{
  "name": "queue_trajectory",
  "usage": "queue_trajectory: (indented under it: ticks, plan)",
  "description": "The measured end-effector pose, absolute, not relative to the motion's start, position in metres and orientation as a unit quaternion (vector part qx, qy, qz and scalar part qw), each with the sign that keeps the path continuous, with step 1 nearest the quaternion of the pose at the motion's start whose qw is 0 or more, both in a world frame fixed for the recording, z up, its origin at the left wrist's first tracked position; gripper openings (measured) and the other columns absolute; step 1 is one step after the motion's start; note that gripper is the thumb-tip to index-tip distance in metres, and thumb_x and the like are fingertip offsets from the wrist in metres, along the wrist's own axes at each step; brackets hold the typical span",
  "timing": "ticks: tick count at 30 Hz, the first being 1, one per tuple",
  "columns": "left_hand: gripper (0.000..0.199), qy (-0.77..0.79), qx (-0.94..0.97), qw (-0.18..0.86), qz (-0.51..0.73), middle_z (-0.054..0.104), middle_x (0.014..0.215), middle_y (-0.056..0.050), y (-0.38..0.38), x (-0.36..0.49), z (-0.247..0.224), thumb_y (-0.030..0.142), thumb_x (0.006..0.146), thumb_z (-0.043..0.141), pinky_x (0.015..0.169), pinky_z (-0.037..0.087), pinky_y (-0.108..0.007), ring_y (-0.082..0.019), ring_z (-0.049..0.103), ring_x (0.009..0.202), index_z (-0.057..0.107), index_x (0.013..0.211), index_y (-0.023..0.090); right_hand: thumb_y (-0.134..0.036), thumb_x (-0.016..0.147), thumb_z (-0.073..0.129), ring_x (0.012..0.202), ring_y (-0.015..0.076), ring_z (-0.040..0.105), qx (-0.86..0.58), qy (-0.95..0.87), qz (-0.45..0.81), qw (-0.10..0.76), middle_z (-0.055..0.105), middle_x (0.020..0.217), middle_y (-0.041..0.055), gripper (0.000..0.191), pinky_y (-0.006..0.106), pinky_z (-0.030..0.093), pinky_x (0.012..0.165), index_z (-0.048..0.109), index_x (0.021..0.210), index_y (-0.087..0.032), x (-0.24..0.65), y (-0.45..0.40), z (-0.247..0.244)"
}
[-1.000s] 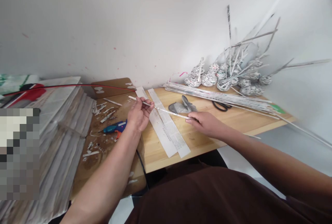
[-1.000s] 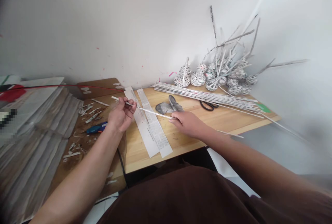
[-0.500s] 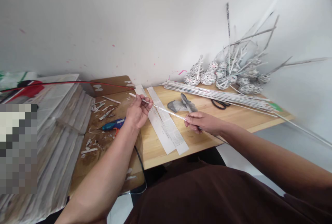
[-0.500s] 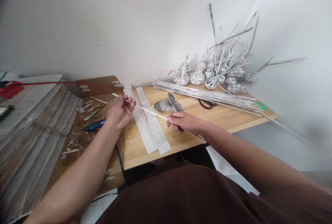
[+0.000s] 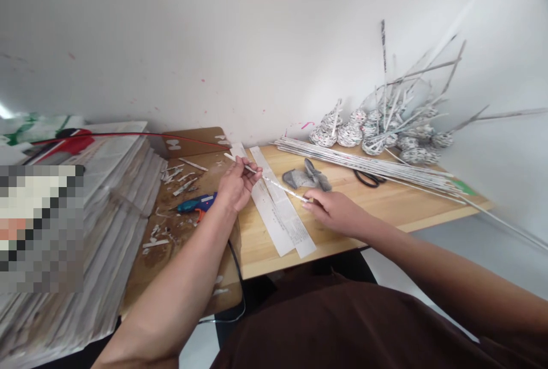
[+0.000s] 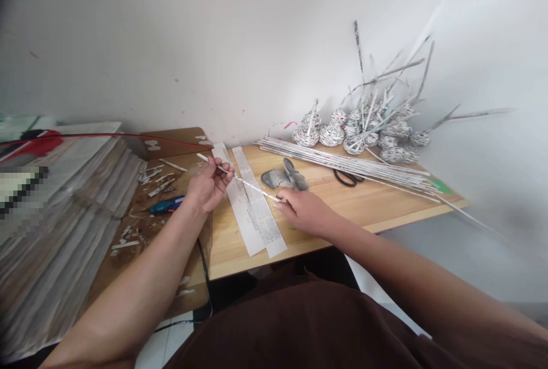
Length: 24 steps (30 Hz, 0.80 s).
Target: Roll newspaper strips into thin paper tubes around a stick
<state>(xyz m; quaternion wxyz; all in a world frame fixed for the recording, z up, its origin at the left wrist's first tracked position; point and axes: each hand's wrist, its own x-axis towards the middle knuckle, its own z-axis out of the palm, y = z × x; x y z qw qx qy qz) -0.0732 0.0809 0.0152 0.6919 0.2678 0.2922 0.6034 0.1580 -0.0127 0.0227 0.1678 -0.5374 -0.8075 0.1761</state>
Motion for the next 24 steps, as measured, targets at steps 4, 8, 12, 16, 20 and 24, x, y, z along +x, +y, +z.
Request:
queue_trajectory:
  ticks: [4,8,12,16,20,24]
  plan:
    - [0.025,0.293,0.271,0.694,0.599,0.061,0.065,-0.002,0.0802,-0.0730,0.0154,0.036,0.092,0.053,0.058,0.055,-0.019,-0.011,0.066,0.063,0.055,0.077,0.015,-0.038,0.095,0.041,0.070,0.0177,0.055,-0.536,-0.793,0.213,0.198,0.060,0.077,0.0053,0.027,0.030,0.037,0.065,0.058,0.088,-0.018,0.1535,-0.0063,0.0186]
    - [0.025,0.275,0.266,0.705,0.597,0.060,0.065,-0.002,0.0814,-0.0738,0.0142,0.034,0.093,0.051,0.057,0.054,-0.017,-0.011,0.065,0.062,0.054,0.077,0.014,-0.049,0.096,0.031,0.046,0.0124,0.042,-0.503,-0.632,0.557,0.196,0.039,0.053,-0.0052,0.038,0.027,0.037,0.051,0.049,0.080,-0.020,0.1516,-0.0038,0.0221]
    - [0.026,0.273,0.267,0.707,0.595,0.061,0.064,-0.002,0.0824,-0.0741,0.0125,0.033,0.094,0.048,0.059,0.055,-0.019,-0.011,0.065,0.062,0.055,0.078,0.014,-0.052,0.091,0.044,0.050,0.0117,0.043,-0.504,-0.637,0.545,0.207,0.045,0.058,-0.0038,0.035,0.025,0.036,0.052,0.051,0.083,-0.020,0.1499,-0.0065,0.0244]
    - [0.026,0.280,0.265,0.702,0.599,0.061,0.065,-0.002,0.0815,-0.0742,0.0126,0.033,0.094,0.049,0.059,0.055,-0.019,-0.011,0.065,0.062,0.055,0.077,0.015,-0.048,0.089,0.050,0.054,0.0115,0.044,-0.527,-0.692,0.421,0.257,0.047,0.063,-0.0017,0.031,0.025,0.034,0.053,0.054,0.081,-0.019,0.1478,-0.0079,0.0234]
    - [0.026,0.266,0.265,0.710,0.596,0.060,0.066,-0.002,0.0811,-0.0746,0.0133,0.032,0.094,0.048,0.059,0.055,-0.018,-0.010,0.065,0.062,0.055,0.077,0.014,-0.051,0.094,0.035,0.045,0.0111,0.039,-0.495,-0.604,0.585,0.219,0.037,0.053,-0.0061,0.038,0.026,0.035,0.048,0.052,0.087,-0.018,0.1501,-0.0055,0.0248]
    - [0.024,0.265,0.268,0.705,0.601,0.060,0.067,-0.002,0.0818,-0.0748,0.0127,0.034,0.092,0.052,0.060,0.056,-0.019,-0.011,0.065,0.063,0.055,0.078,0.015,-0.046,0.090,0.048,0.061,0.0138,0.047,-0.514,-0.717,0.404,0.240,0.050,0.065,0.0000,0.030,0.028,0.038,0.059,0.056,0.082,-0.018,0.1532,-0.0035,0.0251]
